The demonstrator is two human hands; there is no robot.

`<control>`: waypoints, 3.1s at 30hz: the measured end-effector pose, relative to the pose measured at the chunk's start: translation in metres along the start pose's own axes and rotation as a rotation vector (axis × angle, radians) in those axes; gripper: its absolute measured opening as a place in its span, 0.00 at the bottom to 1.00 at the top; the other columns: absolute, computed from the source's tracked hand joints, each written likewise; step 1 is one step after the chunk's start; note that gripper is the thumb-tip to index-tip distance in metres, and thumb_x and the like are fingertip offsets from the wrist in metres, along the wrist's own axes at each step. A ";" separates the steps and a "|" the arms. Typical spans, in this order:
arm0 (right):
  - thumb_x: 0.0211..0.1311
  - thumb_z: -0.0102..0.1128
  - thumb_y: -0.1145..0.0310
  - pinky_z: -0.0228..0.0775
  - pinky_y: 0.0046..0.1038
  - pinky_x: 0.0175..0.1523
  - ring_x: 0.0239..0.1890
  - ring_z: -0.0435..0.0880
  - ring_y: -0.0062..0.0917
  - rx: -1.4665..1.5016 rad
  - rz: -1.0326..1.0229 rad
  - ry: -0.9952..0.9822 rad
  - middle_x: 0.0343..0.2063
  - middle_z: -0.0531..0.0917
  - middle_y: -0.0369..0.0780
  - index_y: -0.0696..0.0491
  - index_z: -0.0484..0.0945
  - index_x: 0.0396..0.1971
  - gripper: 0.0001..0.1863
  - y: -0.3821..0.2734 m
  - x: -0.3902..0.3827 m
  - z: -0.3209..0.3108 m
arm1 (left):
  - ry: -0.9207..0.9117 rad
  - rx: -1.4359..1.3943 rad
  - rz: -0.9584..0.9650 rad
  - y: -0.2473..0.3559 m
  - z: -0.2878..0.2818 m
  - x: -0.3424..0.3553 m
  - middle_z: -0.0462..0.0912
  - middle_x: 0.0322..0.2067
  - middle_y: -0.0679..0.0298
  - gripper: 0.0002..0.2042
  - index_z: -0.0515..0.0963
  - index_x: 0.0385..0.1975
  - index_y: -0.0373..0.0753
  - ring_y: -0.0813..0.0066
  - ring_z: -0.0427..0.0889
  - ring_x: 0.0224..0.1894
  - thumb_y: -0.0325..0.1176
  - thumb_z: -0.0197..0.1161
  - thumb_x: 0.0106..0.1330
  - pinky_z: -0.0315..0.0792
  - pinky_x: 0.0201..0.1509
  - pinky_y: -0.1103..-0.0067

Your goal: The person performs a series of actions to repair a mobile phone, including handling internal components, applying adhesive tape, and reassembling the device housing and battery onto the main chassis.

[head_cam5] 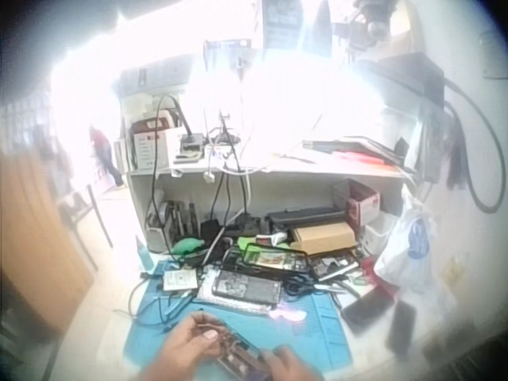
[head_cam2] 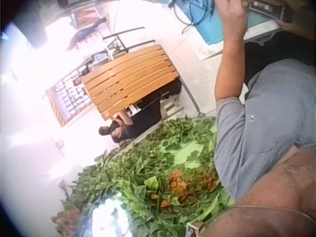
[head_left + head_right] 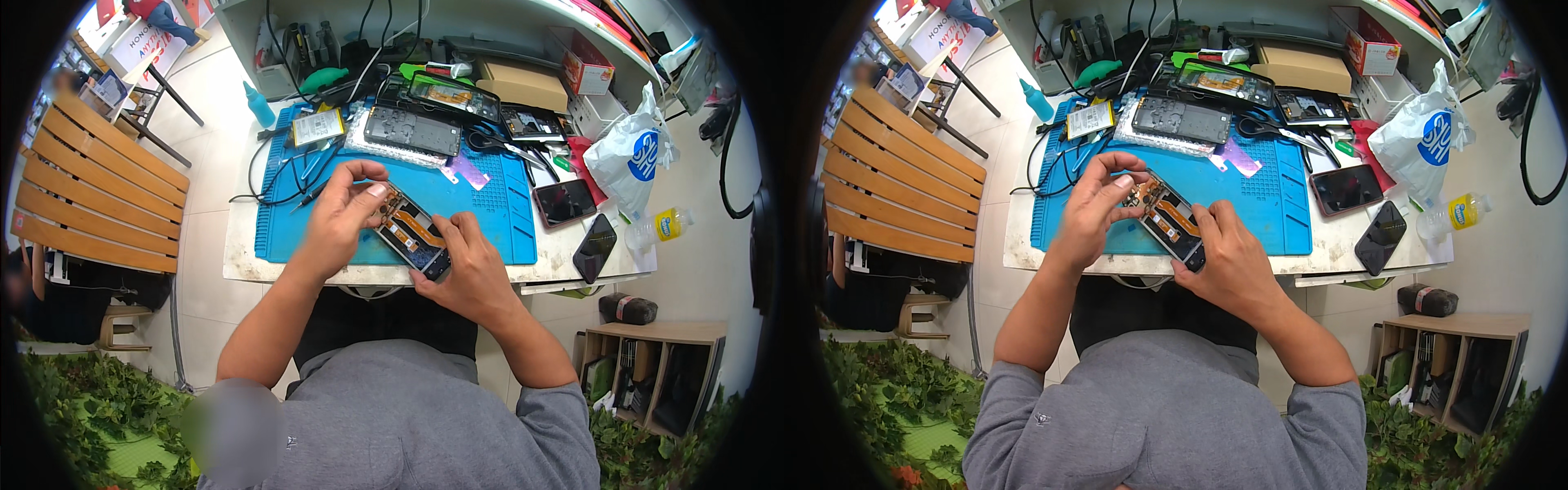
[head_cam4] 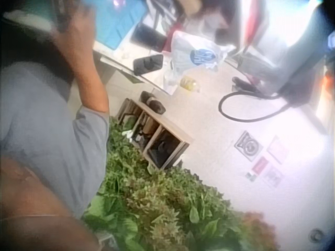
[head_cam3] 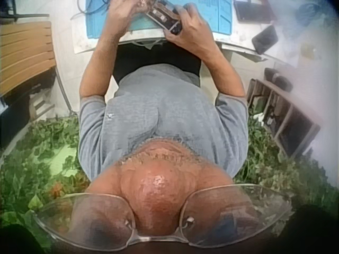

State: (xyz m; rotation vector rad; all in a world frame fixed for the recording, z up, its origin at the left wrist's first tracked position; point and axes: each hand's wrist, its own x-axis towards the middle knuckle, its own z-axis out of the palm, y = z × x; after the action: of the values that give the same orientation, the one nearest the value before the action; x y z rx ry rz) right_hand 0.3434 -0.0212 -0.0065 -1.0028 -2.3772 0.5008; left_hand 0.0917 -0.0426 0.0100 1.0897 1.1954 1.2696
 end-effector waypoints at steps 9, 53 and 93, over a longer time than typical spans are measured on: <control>0.54 0.86 0.61 0.87 0.43 0.55 0.51 0.89 0.49 0.003 0.018 -0.009 0.54 0.79 0.52 0.68 0.77 0.67 0.44 0.003 0.000 0.002 | 0.064 0.125 0.094 -0.020 -0.002 0.007 0.77 0.65 0.60 0.19 0.73 0.67 0.35 0.72 0.83 0.63 0.31 0.68 0.82 0.88 0.59 0.73; 0.48 0.86 0.54 0.81 0.43 0.56 0.51 0.84 0.45 -0.075 -0.022 0.058 0.49 0.82 0.50 0.66 0.83 0.61 0.43 0.016 0.003 0.019 | -0.072 0.734 0.355 -0.027 0.032 -0.046 0.92 0.48 0.54 0.26 0.85 0.62 0.33 0.61 0.90 0.47 0.33 0.83 0.66 0.85 0.56 0.69; 0.71 0.73 0.67 0.84 0.49 0.50 0.40 0.92 0.50 0.053 0.065 -0.125 0.37 0.92 0.51 0.58 0.93 0.39 0.09 0.038 0.073 0.019 | 0.035 0.994 0.248 0.042 -0.153 0.132 0.94 0.45 0.61 0.14 0.91 0.53 0.36 0.72 0.91 0.48 0.31 0.81 0.71 0.84 0.59 0.73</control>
State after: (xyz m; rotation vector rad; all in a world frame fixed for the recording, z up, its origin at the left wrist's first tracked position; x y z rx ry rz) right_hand 0.3100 0.0553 -0.0186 -1.0551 -2.4325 0.6652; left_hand -0.0718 0.0816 0.0335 1.9719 1.8252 0.8354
